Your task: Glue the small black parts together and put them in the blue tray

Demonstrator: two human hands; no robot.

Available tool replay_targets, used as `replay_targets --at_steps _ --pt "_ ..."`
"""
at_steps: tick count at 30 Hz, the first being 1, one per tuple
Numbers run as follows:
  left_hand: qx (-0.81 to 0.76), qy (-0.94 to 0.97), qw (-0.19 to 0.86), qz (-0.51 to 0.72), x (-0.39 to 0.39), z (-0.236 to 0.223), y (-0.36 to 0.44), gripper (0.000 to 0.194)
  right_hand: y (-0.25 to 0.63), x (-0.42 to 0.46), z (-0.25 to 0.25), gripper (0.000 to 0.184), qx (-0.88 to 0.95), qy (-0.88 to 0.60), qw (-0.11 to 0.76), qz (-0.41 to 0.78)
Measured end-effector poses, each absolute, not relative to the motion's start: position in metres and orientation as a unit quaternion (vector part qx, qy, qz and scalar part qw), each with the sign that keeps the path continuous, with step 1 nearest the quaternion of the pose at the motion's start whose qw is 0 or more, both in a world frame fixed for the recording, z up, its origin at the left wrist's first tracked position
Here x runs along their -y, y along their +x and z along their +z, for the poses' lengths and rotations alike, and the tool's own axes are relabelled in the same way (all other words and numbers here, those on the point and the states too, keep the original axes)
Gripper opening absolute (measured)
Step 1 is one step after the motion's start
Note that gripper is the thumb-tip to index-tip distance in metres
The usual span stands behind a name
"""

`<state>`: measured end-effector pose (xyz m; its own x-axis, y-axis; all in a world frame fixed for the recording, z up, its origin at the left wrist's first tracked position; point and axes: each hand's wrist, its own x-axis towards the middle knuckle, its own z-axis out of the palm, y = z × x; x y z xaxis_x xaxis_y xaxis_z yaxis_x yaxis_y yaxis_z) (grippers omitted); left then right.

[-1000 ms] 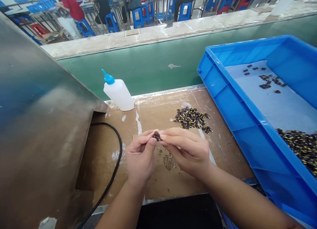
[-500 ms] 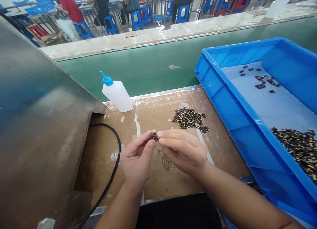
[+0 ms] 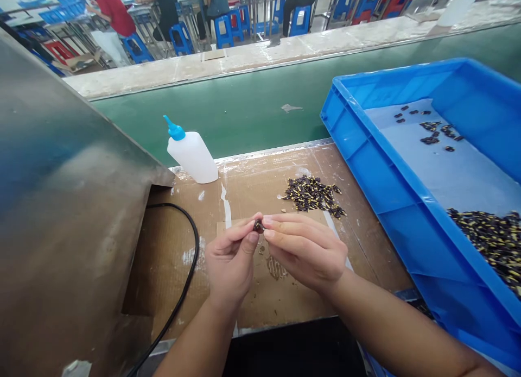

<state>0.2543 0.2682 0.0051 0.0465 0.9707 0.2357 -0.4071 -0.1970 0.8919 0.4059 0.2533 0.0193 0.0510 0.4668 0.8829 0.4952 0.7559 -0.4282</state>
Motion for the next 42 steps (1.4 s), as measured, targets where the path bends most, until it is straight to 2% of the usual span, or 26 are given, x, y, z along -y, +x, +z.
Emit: replay_targets --at_steps 6,12,21,26,33,42 --pt "-0.284 0.475 0.560 0.616 -0.271 0.006 0.254 0.018 0.406 -0.254 0.019 0.042 0.690 -0.352 0.632 -0.013" --pt "-0.324 0.500 0.515 0.617 -0.272 -0.001 0.248 0.018 0.407 -0.255 0.019 0.041 0.707 -0.331 0.625 -0.018" --pt "-0.321 0.480 0.555 0.598 -0.268 -0.002 0.248 0.020 0.409 -0.255 0.022 0.045 0.699 -0.333 0.632 -0.025" --pt "-0.336 0.473 0.555 0.596 -0.268 -0.002 0.249 0.021 0.410 -0.259 0.026 0.051 0.674 -0.364 0.641 0.048" --pt "-0.359 0.458 0.550 0.599 -0.269 -0.001 0.251 0.021 0.410 -0.259 0.031 0.040 0.656 -0.391 0.638 0.098" --pt "-0.363 0.495 0.538 0.577 -0.269 0.002 0.252 0.012 0.411 -0.259 0.032 0.024 0.644 -0.427 0.624 0.118"
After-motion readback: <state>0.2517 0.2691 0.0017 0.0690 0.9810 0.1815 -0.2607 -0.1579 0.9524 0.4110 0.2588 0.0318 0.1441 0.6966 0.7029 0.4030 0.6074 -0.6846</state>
